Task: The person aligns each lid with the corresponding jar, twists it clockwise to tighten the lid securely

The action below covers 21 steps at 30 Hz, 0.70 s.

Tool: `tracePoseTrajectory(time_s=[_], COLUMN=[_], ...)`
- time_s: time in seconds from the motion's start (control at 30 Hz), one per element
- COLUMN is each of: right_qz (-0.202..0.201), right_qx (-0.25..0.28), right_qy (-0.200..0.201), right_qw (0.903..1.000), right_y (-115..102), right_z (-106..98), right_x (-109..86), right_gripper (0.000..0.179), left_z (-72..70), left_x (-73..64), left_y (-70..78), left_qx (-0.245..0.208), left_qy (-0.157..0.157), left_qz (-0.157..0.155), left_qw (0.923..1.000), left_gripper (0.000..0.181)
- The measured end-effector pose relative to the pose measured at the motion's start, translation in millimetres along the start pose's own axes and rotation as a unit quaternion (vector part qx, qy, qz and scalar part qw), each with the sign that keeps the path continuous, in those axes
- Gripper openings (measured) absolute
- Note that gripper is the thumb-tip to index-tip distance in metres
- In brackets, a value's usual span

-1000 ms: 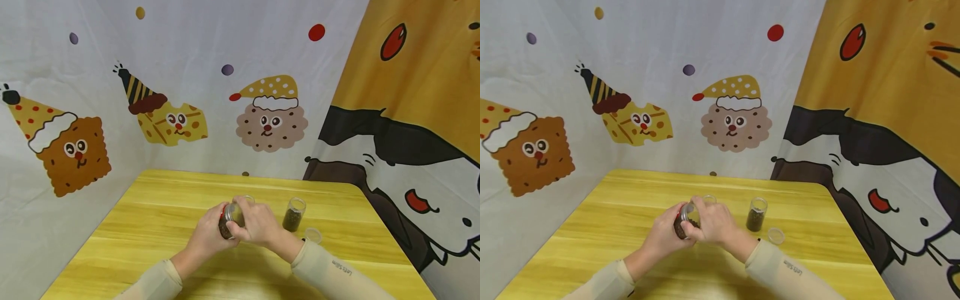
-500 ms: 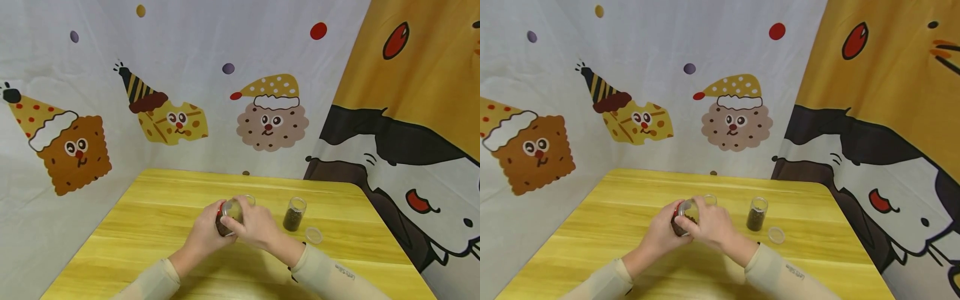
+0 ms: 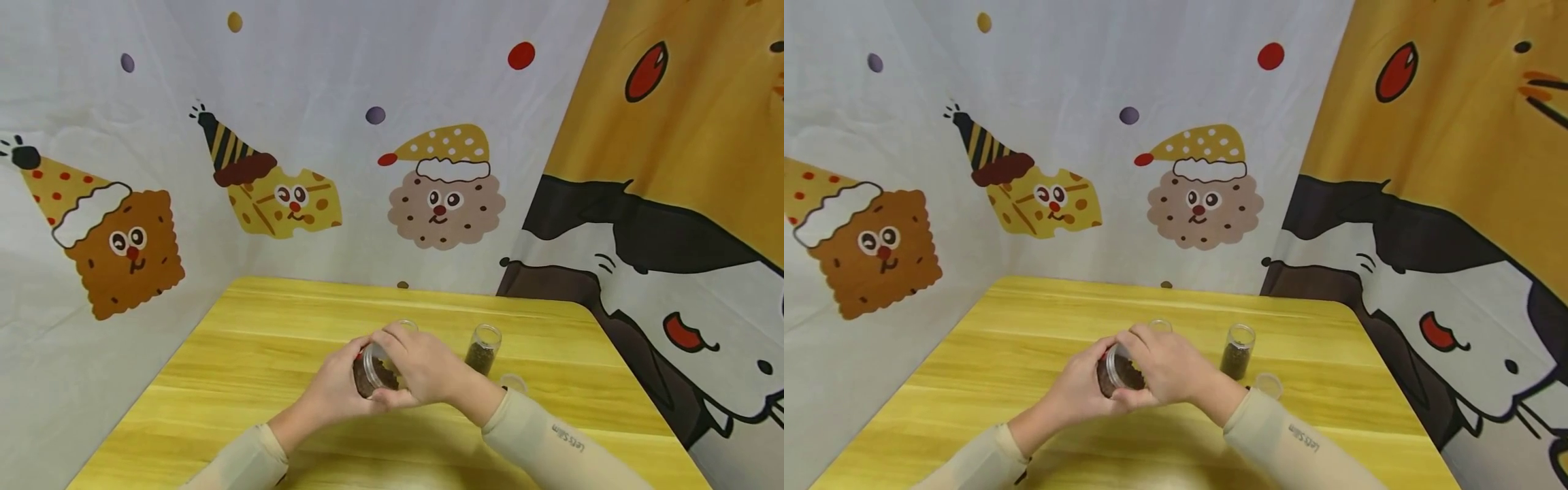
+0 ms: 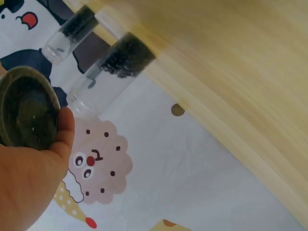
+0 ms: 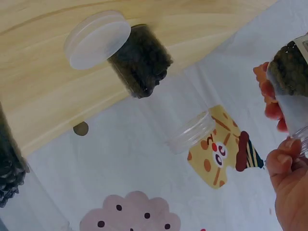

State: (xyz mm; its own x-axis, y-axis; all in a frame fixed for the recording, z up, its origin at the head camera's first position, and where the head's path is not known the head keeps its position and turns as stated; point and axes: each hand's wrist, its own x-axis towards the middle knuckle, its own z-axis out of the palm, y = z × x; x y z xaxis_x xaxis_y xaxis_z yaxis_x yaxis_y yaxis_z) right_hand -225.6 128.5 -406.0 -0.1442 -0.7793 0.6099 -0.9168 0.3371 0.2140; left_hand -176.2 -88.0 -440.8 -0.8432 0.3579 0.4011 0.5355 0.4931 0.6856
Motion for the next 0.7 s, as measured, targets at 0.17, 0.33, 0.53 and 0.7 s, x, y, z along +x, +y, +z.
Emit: tracePoseTrajectory(time_s=[0.17, 0.33, 0.53, 0.7], right_qz=[0.027, 0.075, 0.104, 0.226], right_qx=[-0.024, -0.027, -0.019, 0.021], right_qy=[0.021, 0.002, -0.005, -0.035], right_qw=[0.9991, 0.9968, 0.9944, 0.9732], right_y=[-3, -6, -6, -17], right_z=[8, 14, 17, 16], right_x=[-1.8, -4.8, -7.8, -4.7], right_gripper=[0.075, 0.076, 0.077, 0.064], left_z=[5.3, 12.8, 18.1, 22.2], left_x=[1.5, 1.2, 2.8, 6.3], left_y=[2.3, 3.2, 4.4, 6.2], left_qx=[0.015, 0.028, 0.050, 0.085], left_qy=[0.019, 0.050, 0.067, 0.092], left_qz=[-0.012, -0.015, -0.013, -0.003], left_qw=[0.9996, 0.9983, 0.9964, 0.9922], left_gripper=[0.091, 0.081, 0.077, 0.076])
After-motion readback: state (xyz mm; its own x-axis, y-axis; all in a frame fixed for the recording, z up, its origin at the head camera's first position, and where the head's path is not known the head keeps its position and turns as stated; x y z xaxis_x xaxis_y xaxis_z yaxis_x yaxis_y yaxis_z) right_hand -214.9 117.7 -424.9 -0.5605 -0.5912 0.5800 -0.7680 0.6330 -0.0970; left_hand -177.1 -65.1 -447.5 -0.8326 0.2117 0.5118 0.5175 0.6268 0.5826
